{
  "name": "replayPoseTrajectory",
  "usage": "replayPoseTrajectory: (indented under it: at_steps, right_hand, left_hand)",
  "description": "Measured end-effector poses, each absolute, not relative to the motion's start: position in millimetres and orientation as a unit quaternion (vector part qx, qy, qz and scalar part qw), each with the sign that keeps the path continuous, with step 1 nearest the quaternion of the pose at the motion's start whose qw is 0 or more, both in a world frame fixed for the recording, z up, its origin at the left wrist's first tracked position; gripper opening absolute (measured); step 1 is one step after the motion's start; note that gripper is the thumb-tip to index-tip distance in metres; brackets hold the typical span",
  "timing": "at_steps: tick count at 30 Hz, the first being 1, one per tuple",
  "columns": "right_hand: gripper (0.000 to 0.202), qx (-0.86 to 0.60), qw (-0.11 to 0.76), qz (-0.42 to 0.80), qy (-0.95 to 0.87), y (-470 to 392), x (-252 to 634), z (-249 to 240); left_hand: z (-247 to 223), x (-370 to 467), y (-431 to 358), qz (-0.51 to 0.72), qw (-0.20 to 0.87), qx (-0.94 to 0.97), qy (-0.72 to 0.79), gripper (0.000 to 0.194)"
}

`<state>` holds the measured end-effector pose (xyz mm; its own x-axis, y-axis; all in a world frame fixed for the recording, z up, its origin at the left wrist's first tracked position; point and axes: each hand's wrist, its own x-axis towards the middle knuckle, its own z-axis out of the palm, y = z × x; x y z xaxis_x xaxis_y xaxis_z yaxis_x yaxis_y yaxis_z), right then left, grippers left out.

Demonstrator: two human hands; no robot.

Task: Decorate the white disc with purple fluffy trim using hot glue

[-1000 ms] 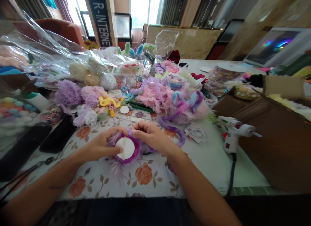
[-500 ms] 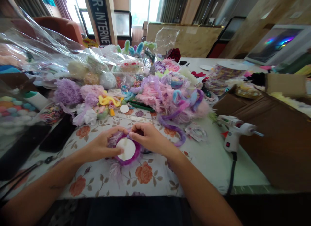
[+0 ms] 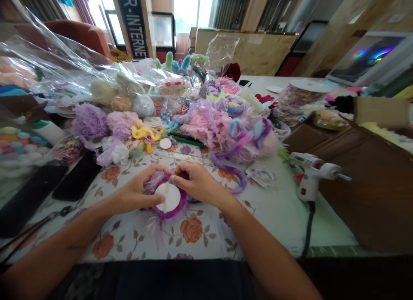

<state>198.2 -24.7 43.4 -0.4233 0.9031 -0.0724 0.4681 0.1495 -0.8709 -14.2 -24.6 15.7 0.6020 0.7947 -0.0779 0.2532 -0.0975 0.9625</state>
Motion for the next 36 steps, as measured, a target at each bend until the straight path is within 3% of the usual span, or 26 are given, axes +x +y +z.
replayPoseTrajectory:
  at_steps: [36]
  right_hand:
    - [0.02, -0.487, 0.261, 0.506, -0.662, -20.8, 197.7, 44.1]
  left_hand:
    - [11.4, -9.2, -23.9, 0.264, 0.622, 0.635, 0.376, 0.061]
